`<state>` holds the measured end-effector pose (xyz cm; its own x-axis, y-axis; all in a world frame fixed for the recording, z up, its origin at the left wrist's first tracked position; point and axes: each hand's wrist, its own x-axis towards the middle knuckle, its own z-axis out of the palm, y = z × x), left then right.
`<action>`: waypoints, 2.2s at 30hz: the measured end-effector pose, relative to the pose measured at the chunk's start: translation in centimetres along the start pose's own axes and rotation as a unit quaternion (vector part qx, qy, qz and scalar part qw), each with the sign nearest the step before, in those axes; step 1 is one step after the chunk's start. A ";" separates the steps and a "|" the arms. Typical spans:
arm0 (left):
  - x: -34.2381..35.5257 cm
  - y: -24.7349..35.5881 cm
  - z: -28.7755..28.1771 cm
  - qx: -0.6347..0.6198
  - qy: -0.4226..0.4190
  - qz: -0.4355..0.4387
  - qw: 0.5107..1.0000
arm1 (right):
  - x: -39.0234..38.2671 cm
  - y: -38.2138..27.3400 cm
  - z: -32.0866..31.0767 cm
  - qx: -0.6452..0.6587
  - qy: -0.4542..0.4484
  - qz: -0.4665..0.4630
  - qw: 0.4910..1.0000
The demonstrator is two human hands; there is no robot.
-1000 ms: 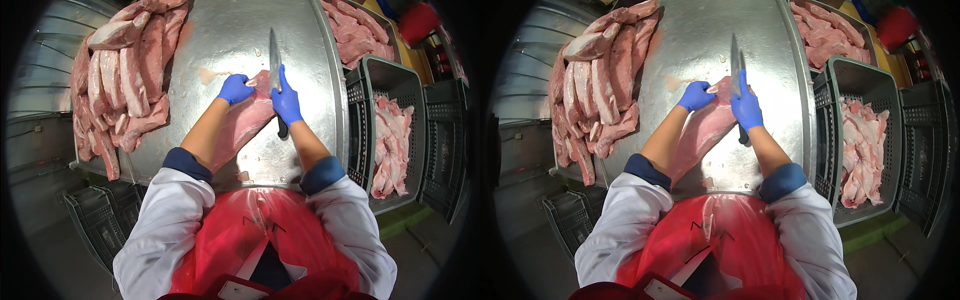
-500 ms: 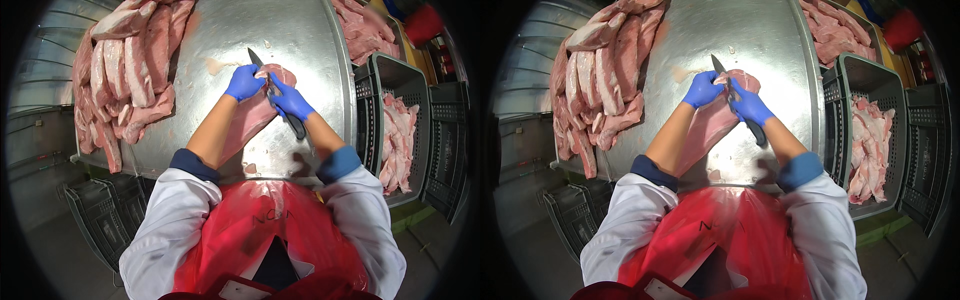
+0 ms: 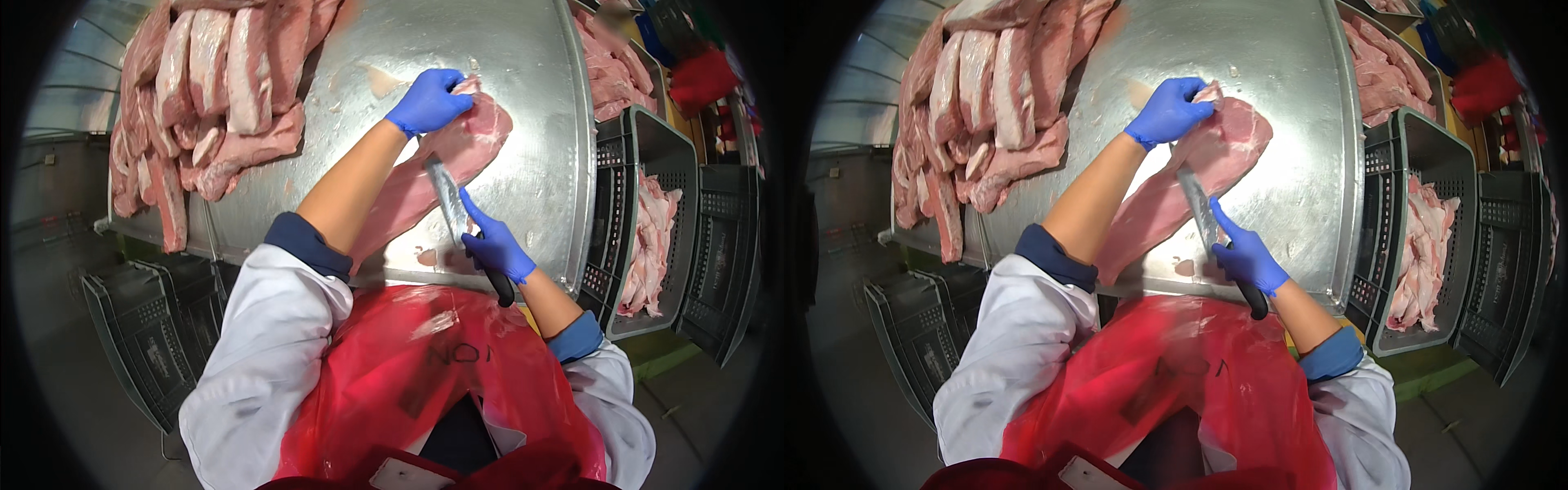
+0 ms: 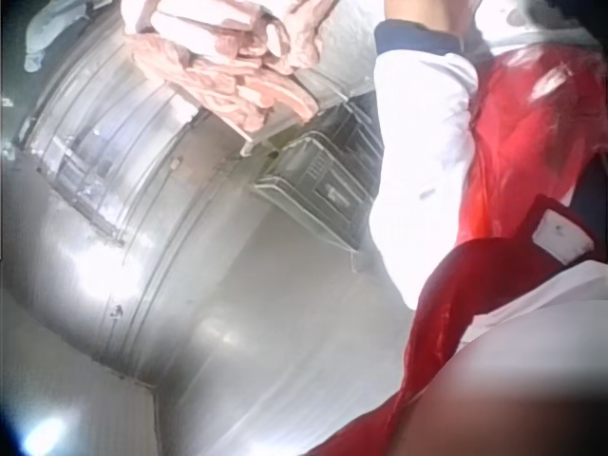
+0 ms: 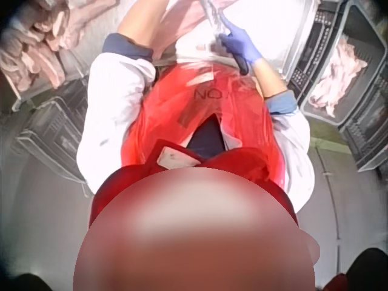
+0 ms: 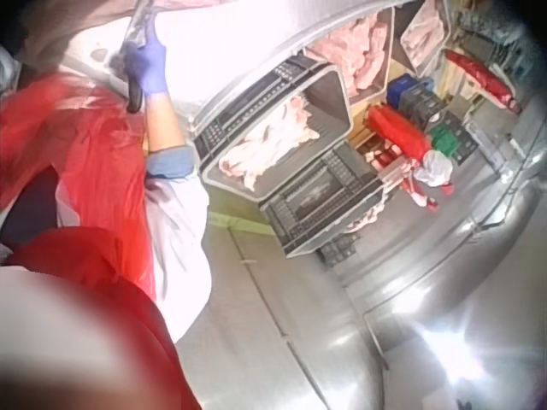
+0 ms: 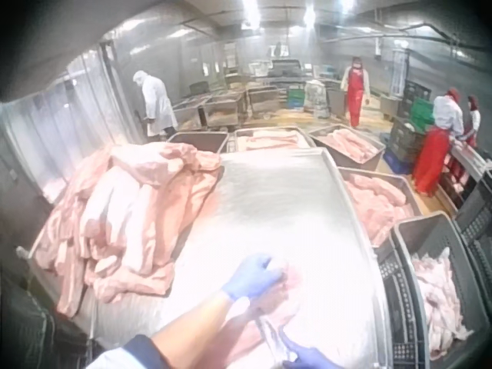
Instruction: The person uses a knife to trim fat and cut large slabs of raw meat on a stainless steel table. They separate the trimmed fat and place it into a nearby bin while continuing to process the meat slabs.
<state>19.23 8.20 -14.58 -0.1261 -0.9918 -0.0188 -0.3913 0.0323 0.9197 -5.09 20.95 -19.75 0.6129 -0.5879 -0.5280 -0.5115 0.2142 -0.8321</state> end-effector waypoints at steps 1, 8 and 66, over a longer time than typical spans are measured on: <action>-0.6 0.6 -0.2 -0.027 -0.008 0.014 1.000 | 0.0 0.9 0.9 0.016 0.023 -0.026 0.999; -4.8 5.0 -4.5 -0.028 -0.009 0.098 0.995 | 0.8 -4.4 5.4 -0.023 0.030 0.003 0.999; -10.5 -0.9 -0.9 -0.510 -0.017 -0.193 0.838 | -17.4 9.7 -1.4 -0.047 0.132 -0.055 0.989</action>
<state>21.75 18.46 -14.82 -0.2023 -0.8995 -0.3872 0.5710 -0.4296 0.6996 -21.59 32.12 -18.42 0.4965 -0.7890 -0.3620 -0.5117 0.0709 -0.8562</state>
